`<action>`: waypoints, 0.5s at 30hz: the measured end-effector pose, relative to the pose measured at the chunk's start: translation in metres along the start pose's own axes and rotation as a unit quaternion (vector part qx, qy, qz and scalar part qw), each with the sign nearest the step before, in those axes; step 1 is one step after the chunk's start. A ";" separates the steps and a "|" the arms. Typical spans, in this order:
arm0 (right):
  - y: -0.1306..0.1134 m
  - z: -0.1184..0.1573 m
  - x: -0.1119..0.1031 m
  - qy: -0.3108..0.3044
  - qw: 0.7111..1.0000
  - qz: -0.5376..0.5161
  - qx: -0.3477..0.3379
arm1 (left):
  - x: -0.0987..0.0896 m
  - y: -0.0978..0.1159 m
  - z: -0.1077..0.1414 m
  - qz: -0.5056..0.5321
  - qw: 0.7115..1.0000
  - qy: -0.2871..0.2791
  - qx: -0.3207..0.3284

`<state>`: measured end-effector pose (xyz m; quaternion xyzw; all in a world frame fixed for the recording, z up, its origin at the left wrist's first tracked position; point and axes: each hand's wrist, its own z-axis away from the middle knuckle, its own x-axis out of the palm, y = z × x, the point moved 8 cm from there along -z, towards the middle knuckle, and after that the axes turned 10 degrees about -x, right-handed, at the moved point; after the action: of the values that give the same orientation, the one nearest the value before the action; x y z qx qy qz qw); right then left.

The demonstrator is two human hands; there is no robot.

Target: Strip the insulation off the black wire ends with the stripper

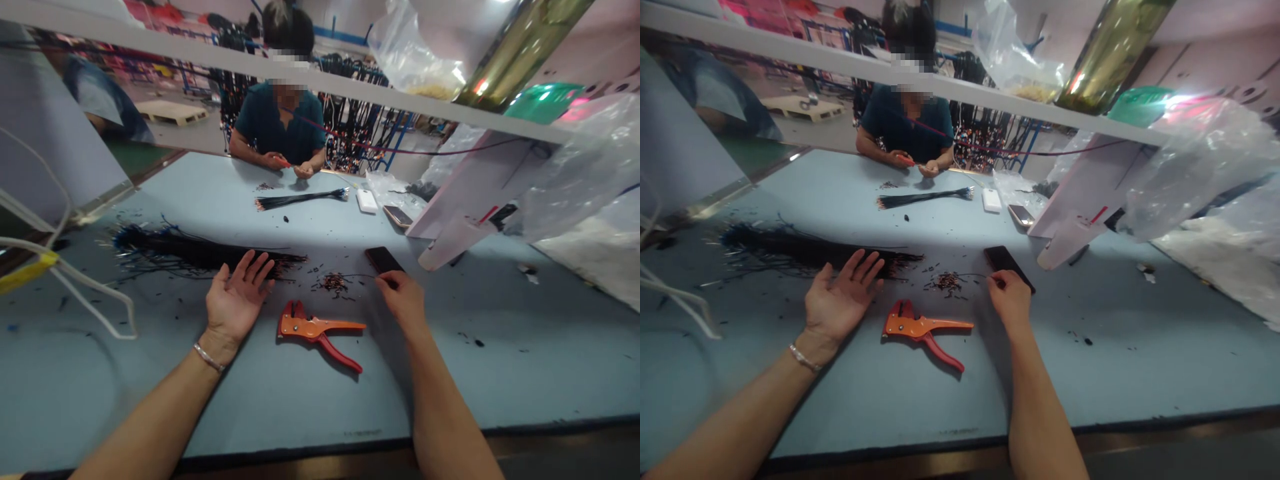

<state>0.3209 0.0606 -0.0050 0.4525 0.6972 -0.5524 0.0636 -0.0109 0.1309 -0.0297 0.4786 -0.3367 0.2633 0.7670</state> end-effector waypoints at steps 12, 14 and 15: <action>-0.063 0.029 0.016 0.013 0.921 -0.387 -0.048 | 0.020 -0.018 0.009 -0.325 0.938 -0.096 0.069; -0.068 0.032 0.017 0.007 0.937 -0.342 -0.073 | 0.021 -0.024 0.010 -0.339 0.933 -0.120 0.035; -0.070 0.034 0.017 0.010 0.946 -0.312 -0.084 | 0.021 -0.028 0.011 -0.343 0.930 -0.133 0.013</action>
<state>0.2482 0.0435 0.0222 0.2107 0.8478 -0.4799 -0.0808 0.0198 0.1118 -0.0254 0.6055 -0.2473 -0.0778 0.7524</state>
